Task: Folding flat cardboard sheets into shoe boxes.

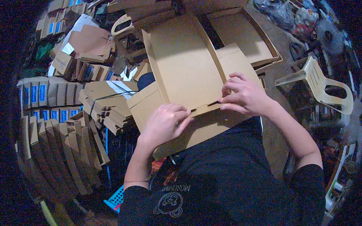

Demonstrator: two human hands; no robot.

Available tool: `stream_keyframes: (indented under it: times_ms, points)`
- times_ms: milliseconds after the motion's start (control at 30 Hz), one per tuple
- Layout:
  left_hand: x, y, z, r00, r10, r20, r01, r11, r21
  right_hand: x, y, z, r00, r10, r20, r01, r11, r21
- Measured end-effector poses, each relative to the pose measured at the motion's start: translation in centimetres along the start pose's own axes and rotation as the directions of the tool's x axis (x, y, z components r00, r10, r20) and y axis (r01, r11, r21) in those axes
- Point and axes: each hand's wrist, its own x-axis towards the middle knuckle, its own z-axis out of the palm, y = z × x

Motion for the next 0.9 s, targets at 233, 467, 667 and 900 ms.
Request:
stream_keyframes:
  times_ms: [233, 467, 667, 900]
  points:
    - [0.4, -0.8, 0.7, 0.981, -0.194, -0.029, 0.186, 0.968, -0.167, 2.2, -0.3, -0.8, 0.999, -0.007, 0.052, 0.004, 0.998, 0.059]
    - [0.9, -0.8, 0.7, 0.93, -0.366, -0.023, 0.314, 0.827, -0.466, 2.1, -1.0, -0.3, 0.962, 0.194, 0.192, -0.202, 0.979, 0.023]
    - [1.6, -1.1, 1.3, 0.925, -0.36, -0.122, 0.321, 0.912, -0.256, 3.6, -2.2, 1.4, 0.928, 0.371, -0.03, -0.367, 0.926, 0.083]
    - [0.8, -1.6, 2.2, 0.936, -0.151, -0.316, 0.157, 0.988, -0.008, 4.4, -1.5, 1.4, 0.931, 0.351, 0.099, -0.357, 0.933, 0.052]
